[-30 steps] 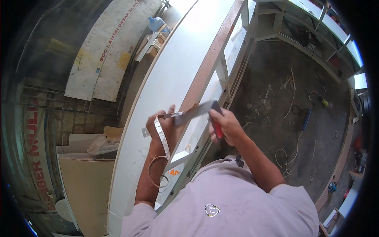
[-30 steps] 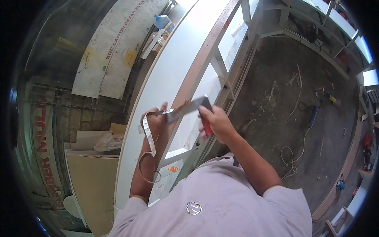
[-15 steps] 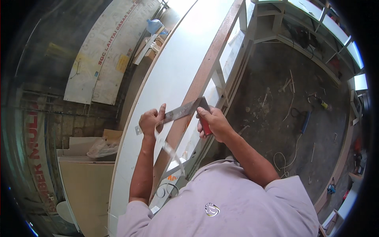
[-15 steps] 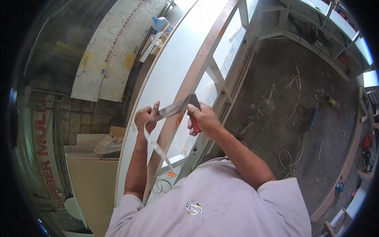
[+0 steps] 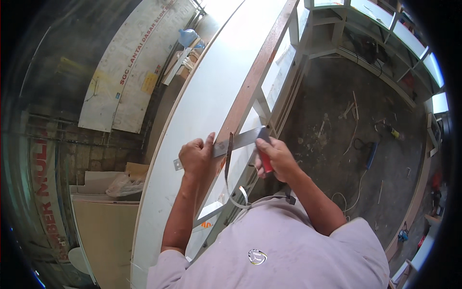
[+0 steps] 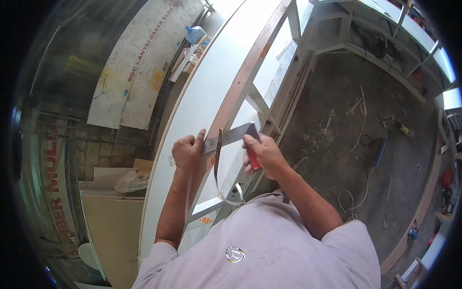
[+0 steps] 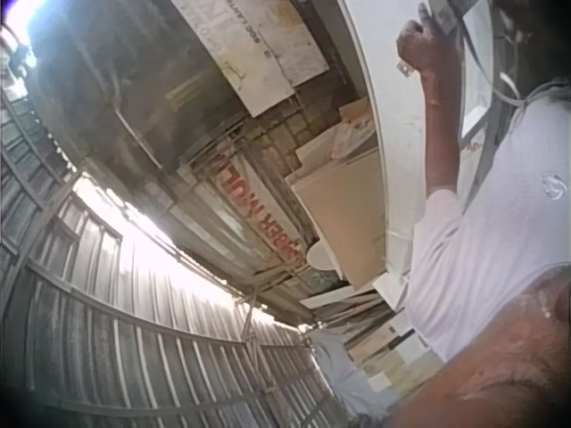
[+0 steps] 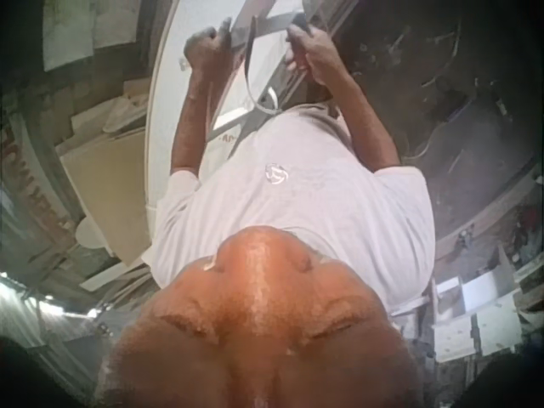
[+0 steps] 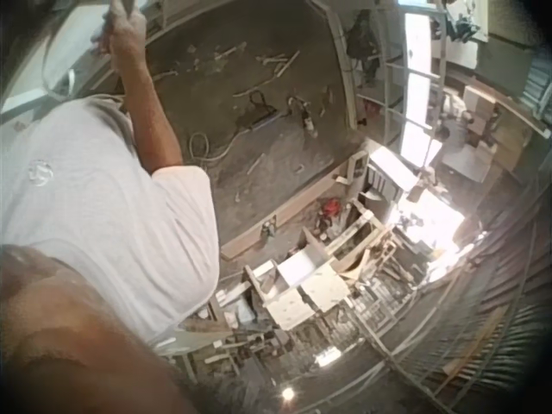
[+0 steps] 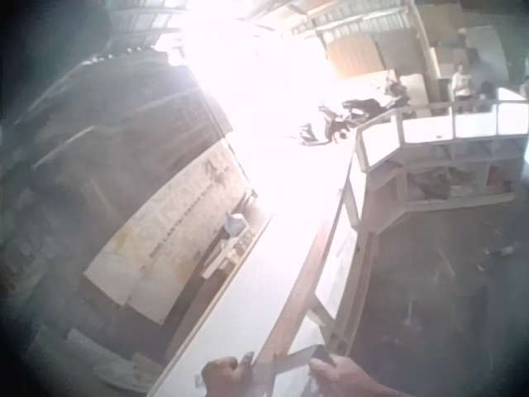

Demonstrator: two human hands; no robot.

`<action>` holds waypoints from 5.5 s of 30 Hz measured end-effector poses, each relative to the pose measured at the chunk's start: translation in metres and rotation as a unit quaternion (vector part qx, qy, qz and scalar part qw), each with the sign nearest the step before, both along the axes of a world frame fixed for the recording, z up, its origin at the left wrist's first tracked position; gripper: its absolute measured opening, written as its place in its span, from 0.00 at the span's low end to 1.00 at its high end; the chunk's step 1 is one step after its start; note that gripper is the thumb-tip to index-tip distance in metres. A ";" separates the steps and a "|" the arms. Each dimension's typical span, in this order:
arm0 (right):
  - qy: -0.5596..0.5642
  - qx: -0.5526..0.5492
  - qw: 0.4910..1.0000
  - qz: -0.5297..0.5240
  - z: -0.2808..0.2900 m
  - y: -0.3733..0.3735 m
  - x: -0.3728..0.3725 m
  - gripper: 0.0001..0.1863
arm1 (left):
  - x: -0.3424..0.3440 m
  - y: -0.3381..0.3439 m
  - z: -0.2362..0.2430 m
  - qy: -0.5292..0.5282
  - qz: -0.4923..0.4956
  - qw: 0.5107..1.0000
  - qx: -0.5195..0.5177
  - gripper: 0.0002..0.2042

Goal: The person uses a flat hand tool to trim and scrape off excess laminate edging from the corners and sides of a white cabinet frame.

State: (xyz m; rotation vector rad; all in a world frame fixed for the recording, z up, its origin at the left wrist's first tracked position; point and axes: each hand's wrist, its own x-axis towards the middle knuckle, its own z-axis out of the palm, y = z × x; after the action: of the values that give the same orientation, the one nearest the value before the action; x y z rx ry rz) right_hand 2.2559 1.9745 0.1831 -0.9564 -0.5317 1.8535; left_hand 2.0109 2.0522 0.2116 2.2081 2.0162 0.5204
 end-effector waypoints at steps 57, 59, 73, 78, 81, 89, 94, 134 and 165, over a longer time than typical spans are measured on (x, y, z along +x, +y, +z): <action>0.009 -0.013 0.999 0.031 0.008 0.140 0.110 0.17 | 0.101 0.136 -0.001 -0.037 0.039 0.997 -0.055 0.32; 0.011 -0.028 0.999 0.039 0.007 0.125 0.129 0.17 | 0.116 0.123 0.004 -0.016 0.030 0.998 -0.043 0.31; -0.002 -0.019 1.000 0.012 0.012 0.165 0.174 0.17 | 0.170 0.161 0.009 -0.008 0.018 1.000 -0.004 0.32; -0.017 0.000 1.000 0.024 0.009 0.186 0.164 0.17 | 0.153 0.183 -0.002 -0.019 0.003 1.000 -0.007 0.32; 0.002 -0.020 1.000 0.019 0.009 0.171 0.185 0.17 | 0.180 0.169 0.008 -0.005 0.017 0.999 -0.028 0.32; 0.010 0.000 1.000 0.020 0.009 0.209 0.192 0.17 | 0.183 0.204 0.005 -0.009 0.016 1.000 -0.013 0.32; -0.010 -0.027 0.999 0.014 0.013 0.217 0.229 0.16 | 0.227 0.219 0.009 -0.012 0.029 0.999 -0.022 0.31; -0.005 -0.008 1.000 0.024 0.004 0.308 0.341 0.19 | 0.333 0.302 0.001 -0.016 0.016 1.000 0.014 0.32; 0.007 -0.004 1.000 0.011 0.002 0.402 0.425 0.18 | 0.412 0.400 -0.008 -0.016 -0.016 1.000 0.014 0.30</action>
State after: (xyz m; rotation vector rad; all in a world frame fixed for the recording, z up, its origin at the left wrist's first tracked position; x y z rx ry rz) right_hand 2.6807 2.3763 0.1849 -0.9459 -0.5276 1.8814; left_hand 2.4226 2.4518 0.2039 2.2298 1.9652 0.5813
